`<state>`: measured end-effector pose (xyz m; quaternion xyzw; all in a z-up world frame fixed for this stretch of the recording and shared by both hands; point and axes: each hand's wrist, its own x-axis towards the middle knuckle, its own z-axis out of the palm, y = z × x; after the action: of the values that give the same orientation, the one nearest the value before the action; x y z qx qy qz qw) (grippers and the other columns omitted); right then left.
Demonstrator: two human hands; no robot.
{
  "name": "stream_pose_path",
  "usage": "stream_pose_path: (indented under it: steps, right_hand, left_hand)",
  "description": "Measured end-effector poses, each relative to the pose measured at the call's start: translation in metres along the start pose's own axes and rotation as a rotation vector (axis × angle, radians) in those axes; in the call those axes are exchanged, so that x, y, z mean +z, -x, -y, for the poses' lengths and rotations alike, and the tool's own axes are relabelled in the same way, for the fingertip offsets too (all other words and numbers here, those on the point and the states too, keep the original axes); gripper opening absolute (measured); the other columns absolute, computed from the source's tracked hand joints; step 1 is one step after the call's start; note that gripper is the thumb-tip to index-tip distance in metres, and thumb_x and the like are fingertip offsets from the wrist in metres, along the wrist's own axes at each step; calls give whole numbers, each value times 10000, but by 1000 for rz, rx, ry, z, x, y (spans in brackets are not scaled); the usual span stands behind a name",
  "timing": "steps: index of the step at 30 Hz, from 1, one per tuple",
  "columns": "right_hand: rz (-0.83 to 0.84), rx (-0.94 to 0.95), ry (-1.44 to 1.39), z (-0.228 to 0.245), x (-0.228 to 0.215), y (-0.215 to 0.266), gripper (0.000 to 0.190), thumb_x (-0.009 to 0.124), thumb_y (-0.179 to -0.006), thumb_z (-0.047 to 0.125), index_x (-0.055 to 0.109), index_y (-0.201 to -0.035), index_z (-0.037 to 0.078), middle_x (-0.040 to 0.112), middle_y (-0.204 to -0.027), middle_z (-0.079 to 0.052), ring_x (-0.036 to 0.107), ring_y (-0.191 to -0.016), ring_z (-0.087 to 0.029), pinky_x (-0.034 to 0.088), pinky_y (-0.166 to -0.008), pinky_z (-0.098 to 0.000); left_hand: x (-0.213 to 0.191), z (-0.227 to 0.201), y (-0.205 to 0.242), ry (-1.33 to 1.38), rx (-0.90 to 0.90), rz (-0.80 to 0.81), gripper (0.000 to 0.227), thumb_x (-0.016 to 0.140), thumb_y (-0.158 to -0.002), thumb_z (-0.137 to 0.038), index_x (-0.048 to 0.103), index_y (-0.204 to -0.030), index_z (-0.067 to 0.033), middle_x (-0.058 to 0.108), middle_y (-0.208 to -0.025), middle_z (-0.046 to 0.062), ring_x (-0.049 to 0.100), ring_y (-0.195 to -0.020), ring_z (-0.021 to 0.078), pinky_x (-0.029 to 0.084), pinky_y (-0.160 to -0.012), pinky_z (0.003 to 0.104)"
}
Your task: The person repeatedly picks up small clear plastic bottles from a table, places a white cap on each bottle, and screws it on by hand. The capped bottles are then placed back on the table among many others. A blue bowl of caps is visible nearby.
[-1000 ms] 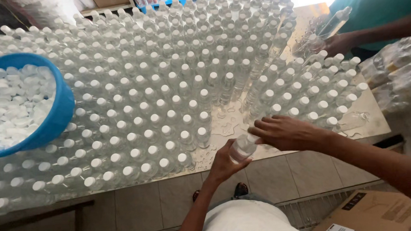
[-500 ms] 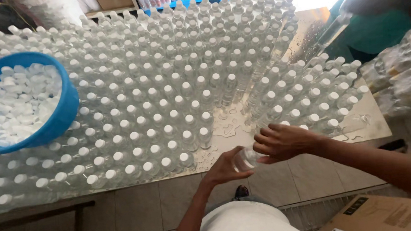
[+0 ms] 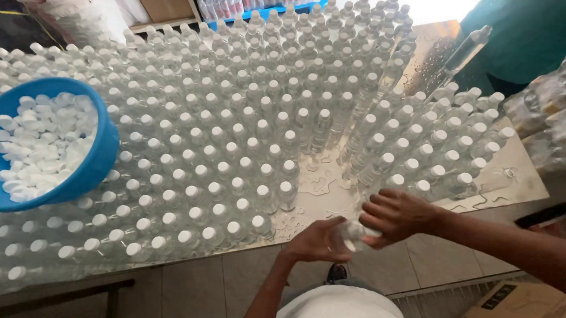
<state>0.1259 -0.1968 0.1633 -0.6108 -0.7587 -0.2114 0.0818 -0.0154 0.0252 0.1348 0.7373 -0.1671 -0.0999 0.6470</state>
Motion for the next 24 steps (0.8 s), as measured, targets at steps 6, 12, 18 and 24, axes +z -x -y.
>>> stream_pose_path:
  steps: [6, 12, 18, 24]
  right_hand:
    - [333, 1283, -660, -9, 88, 40, 615, 479, -986, 439, 598, -592, -18, 573, -534, -248, 604, -543, -422, 429, -553, -448]
    - [501, 1149, -386, -2, 4, -33, 456, 428, -1029, 538, 640, -973, 138, 726, -875, -195, 730, -786, -419, 550, -745, -526]
    - [-112, 372, -256, -2, 79, 46, 318, 541, -946, 420, 598, -753, 174, 512, -589, -17, 586, -465, -263, 481, -422, -390]
    - [391, 1145, -612, -9, 161, 66, 330, 476, -1011, 295, 597, -864, 25, 620, -668, -268, 635, -611, -424, 452, -601, -506]
  left_hand:
    - [34, 66, -24, -551, -292, -450, 698, 864, -742, -310, 550, -1323, -83, 693, -1052, 175, 701, -998, 386, 568, -851, 533]
    - [12, 60, -14, -421, -244, -366, 737, 856, -708, -343, 546, -1330, -100, 678, -915, 109, 703, -900, 373, 562, -795, 522]
    - [-12, -7, -5, -53, -140, 33, 855, 853, -726, -308, 489, -1390, 89, 672, -1014, 369, 662, -963, 548, 532, -835, 628]
    - [39, 104, -30, -758, -471, -454, 581, 761, -786, -137, 532, -1316, -70, 668, -983, 182, 706, -939, 421, 562, -810, 538]
